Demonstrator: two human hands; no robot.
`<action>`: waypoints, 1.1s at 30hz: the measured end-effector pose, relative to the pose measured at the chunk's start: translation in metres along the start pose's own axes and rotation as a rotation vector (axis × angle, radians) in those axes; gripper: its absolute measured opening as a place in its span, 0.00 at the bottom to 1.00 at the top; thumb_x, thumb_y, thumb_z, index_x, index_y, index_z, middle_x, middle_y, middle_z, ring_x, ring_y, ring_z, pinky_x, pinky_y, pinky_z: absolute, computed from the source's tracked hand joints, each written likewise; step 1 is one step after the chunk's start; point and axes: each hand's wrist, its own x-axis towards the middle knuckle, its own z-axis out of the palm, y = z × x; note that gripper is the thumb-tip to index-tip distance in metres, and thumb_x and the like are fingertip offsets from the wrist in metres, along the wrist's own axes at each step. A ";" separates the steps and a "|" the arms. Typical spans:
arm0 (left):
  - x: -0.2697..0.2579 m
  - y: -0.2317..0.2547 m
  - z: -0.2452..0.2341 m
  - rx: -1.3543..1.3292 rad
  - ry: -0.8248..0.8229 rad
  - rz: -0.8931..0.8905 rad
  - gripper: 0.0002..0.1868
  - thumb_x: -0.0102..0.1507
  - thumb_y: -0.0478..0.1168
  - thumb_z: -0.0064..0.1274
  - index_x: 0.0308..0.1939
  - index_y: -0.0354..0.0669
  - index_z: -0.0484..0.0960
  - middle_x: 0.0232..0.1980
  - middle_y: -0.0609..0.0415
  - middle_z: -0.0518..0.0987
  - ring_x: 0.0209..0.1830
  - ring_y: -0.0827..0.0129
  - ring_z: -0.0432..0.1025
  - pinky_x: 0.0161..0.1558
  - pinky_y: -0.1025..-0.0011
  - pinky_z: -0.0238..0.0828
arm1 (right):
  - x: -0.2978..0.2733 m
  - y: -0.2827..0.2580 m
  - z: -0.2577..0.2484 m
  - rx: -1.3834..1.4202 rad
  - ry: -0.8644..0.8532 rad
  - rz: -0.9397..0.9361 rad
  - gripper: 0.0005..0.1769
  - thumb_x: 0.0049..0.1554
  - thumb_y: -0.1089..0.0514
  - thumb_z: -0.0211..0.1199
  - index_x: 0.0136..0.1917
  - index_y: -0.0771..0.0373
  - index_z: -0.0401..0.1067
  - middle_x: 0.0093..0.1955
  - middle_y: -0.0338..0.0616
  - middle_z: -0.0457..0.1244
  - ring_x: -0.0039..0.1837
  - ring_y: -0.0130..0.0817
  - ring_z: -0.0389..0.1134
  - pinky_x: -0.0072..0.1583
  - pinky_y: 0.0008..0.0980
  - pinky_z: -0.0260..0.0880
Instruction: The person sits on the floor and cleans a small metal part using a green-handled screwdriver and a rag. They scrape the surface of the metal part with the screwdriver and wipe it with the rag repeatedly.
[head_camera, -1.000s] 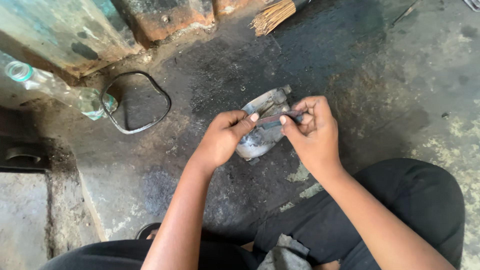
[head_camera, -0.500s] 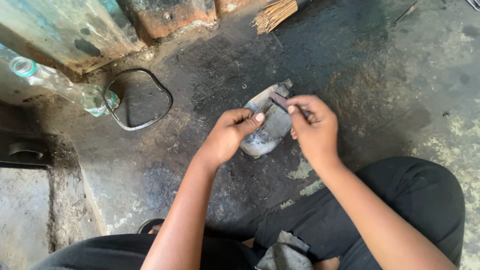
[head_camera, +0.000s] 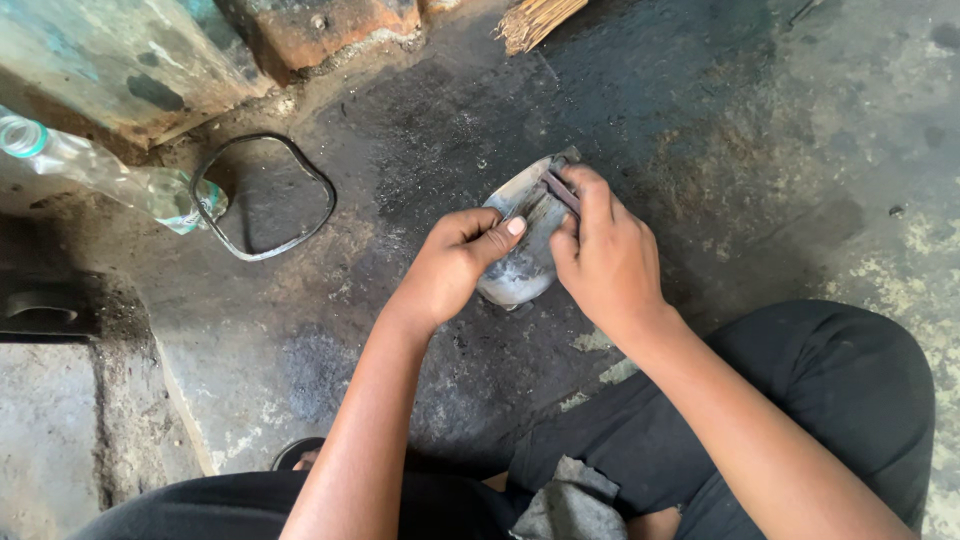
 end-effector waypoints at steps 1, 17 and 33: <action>0.000 0.000 0.000 0.004 0.000 0.002 0.22 0.67 0.52 0.53 0.27 0.38 0.78 0.24 0.62 0.71 0.27 0.78 0.61 0.31 0.69 0.59 | 0.000 0.000 0.000 -0.002 -0.018 0.006 0.20 0.59 0.65 0.56 0.64 0.71 0.64 0.54 0.60 0.67 0.50 0.59 0.71 0.51 0.51 0.72; -0.008 -0.018 -0.001 -0.060 0.039 0.021 0.18 0.69 0.47 0.52 0.29 0.38 0.79 0.27 0.65 0.70 0.30 0.80 0.61 0.33 0.73 0.59 | 0.017 -0.003 0.001 0.460 -0.198 0.465 0.09 0.60 0.59 0.64 0.42 0.66 0.77 0.34 0.40 0.69 0.36 0.21 0.65 0.40 0.27 0.65; -0.004 -0.024 0.005 -0.087 0.057 0.008 0.17 0.69 0.46 0.51 0.32 0.37 0.79 0.27 0.64 0.71 0.29 0.79 0.62 0.32 0.72 0.60 | 0.018 0.020 0.012 0.598 -0.234 0.582 0.08 0.61 0.60 0.64 0.41 0.64 0.77 0.33 0.33 0.65 0.36 0.19 0.61 0.40 0.26 0.61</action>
